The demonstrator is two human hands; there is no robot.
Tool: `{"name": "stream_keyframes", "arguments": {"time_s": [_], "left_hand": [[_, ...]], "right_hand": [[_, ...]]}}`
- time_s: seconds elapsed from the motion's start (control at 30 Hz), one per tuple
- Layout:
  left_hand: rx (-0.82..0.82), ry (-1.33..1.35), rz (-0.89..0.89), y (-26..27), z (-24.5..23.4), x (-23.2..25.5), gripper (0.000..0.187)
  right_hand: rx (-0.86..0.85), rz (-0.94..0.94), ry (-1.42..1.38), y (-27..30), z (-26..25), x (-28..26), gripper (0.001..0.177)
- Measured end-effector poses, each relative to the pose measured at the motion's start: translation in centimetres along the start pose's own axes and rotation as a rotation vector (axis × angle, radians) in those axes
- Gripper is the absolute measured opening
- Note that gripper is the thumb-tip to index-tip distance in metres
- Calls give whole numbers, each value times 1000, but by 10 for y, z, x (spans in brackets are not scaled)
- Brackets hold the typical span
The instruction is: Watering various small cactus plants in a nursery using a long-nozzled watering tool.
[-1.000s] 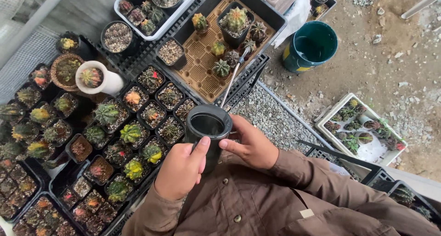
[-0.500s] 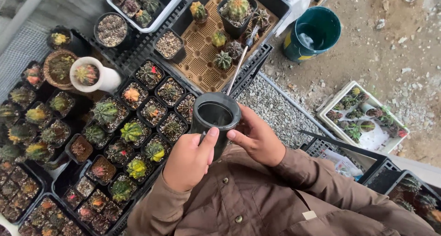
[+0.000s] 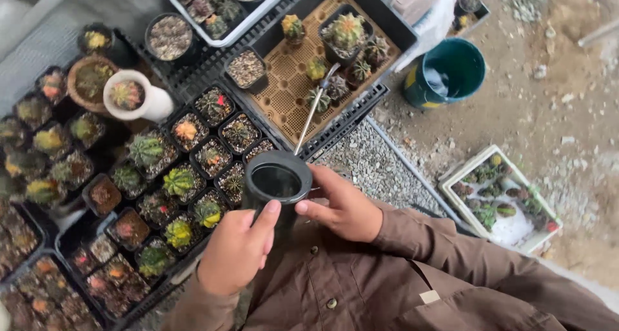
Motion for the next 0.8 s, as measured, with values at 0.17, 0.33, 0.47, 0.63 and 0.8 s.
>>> {"name": "stream_keyframes", "arguments": {"time_s": [0.17, 0.33, 0.47, 0.63, 0.8], "left_hand": [[73, 48, -58, 9, 1, -10, 64], [79, 101, -54, 11, -5, -21, 64], [58, 82, -45, 15, -20, -27, 64], [19, 42, -24, 13, -44, -31, 64], [-51, -1, 64, 8, -68, -34, 64]], "right_hand": [[-143, -39, 0, -7, -1, -2, 60], [-178, -25, 4, -15, 8, -5, 61], [-119, 11, 69, -18, 25, 1, 60], [-59, 5, -57, -29, 47, 2, 61], [25, -81, -116, -40, 69, 6, 61]]}}
Point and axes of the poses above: each hand's wrist, its own y-axis away from the middle knuckle, its own z-axis out of the palm, x = y × z, the point moved 2 cm from there along -y, towards the middle knuckle, and after that the axes turned 9 degrees about -x, right-handed, at the moved point
